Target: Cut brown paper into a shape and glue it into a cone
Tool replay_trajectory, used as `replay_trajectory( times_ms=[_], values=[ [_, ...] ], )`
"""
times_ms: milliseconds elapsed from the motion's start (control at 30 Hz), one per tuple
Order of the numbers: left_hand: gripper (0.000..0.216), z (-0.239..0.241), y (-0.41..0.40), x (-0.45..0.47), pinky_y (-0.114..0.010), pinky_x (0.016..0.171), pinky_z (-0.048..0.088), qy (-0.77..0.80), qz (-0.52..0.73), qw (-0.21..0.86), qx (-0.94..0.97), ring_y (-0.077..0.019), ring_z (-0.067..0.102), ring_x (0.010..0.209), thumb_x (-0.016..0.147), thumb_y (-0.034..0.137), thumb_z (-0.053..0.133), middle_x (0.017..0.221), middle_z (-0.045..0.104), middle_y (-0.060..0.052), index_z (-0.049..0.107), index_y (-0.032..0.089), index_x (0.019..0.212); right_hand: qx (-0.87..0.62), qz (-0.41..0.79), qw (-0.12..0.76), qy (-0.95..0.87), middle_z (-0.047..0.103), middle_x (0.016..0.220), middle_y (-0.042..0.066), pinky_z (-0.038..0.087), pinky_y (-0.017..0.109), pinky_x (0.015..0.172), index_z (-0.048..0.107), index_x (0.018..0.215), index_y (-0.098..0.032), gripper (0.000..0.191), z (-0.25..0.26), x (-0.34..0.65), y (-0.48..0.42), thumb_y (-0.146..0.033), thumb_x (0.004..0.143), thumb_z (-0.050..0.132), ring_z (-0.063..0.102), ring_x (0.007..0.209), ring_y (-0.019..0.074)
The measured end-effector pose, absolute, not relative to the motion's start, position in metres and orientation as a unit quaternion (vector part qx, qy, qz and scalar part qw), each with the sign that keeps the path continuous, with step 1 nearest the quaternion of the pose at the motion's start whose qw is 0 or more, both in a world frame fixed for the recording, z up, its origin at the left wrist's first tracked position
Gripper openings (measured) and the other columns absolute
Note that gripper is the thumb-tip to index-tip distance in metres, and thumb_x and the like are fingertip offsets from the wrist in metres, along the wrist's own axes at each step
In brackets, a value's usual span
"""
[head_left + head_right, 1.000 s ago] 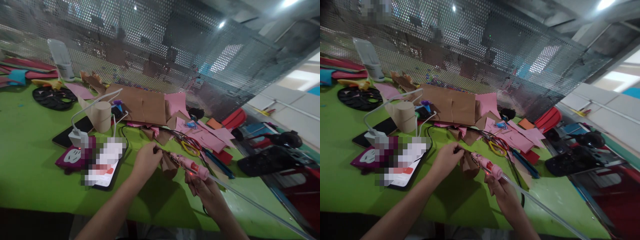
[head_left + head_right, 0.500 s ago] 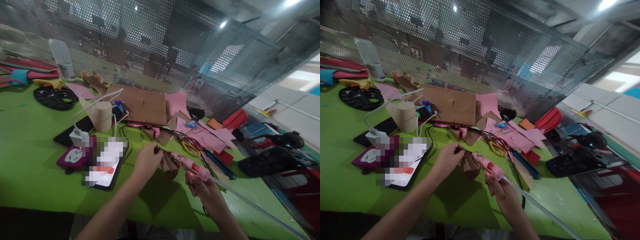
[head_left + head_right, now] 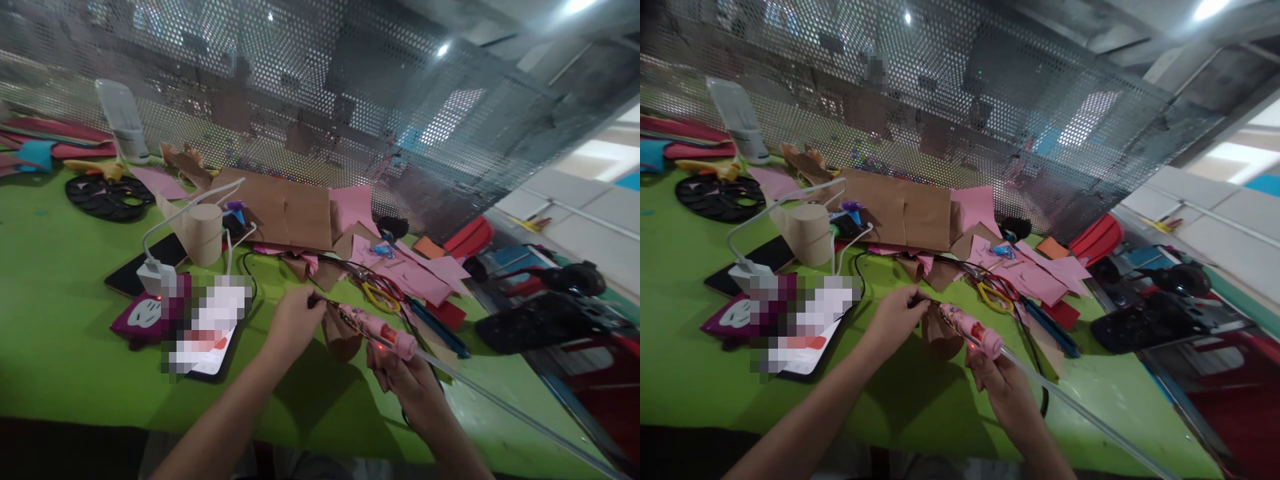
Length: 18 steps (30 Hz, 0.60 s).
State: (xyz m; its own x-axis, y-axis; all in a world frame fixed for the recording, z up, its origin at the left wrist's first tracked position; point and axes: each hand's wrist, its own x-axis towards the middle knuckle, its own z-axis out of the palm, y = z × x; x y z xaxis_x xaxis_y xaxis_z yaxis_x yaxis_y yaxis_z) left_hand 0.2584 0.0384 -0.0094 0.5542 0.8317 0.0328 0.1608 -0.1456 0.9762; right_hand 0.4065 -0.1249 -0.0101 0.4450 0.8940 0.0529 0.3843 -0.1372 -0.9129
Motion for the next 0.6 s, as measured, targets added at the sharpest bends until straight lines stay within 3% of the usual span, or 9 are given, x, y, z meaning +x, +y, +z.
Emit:
replay_trajectory(
  times_ms=[433,600],
  values=[
    [0.018,-0.0103,0.0379,0.2581,-0.024,0.061,0.042,0.340,0.312,0.583,0.669,-0.0168,0.064,0.072,0.082,0.018,0.052,0.078,0.072,-0.004,0.070,0.017,0.083,-0.712,0.260,0.479,-0.443,0.047,0.054,0.000,0.032,0.027,0.046,0.054,0.066,-0.020,0.047,-0.0103,0.4103,-0.1279,-0.063,0.086,0.054,0.042,0.049,0.0142],
    [0.017,-0.0083,0.0380,0.2568,-0.024,0.060,0.041,0.349,0.312,0.575,0.671,-0.0163,0.062,0.070,0.081,0.018,0.052,0.076,0.071,-0.003,0.070,0.017,0.082,-0.709,0.249,0.481,-0.450,0.050,0.056,0.000,0.031,0.027,0.045,0.061,0.074,-0.017,0.048,-0.0051,0.4085,-0.1270,-0.063,0.086,0.052,0.039,0.046,0.0121]
  ],
)
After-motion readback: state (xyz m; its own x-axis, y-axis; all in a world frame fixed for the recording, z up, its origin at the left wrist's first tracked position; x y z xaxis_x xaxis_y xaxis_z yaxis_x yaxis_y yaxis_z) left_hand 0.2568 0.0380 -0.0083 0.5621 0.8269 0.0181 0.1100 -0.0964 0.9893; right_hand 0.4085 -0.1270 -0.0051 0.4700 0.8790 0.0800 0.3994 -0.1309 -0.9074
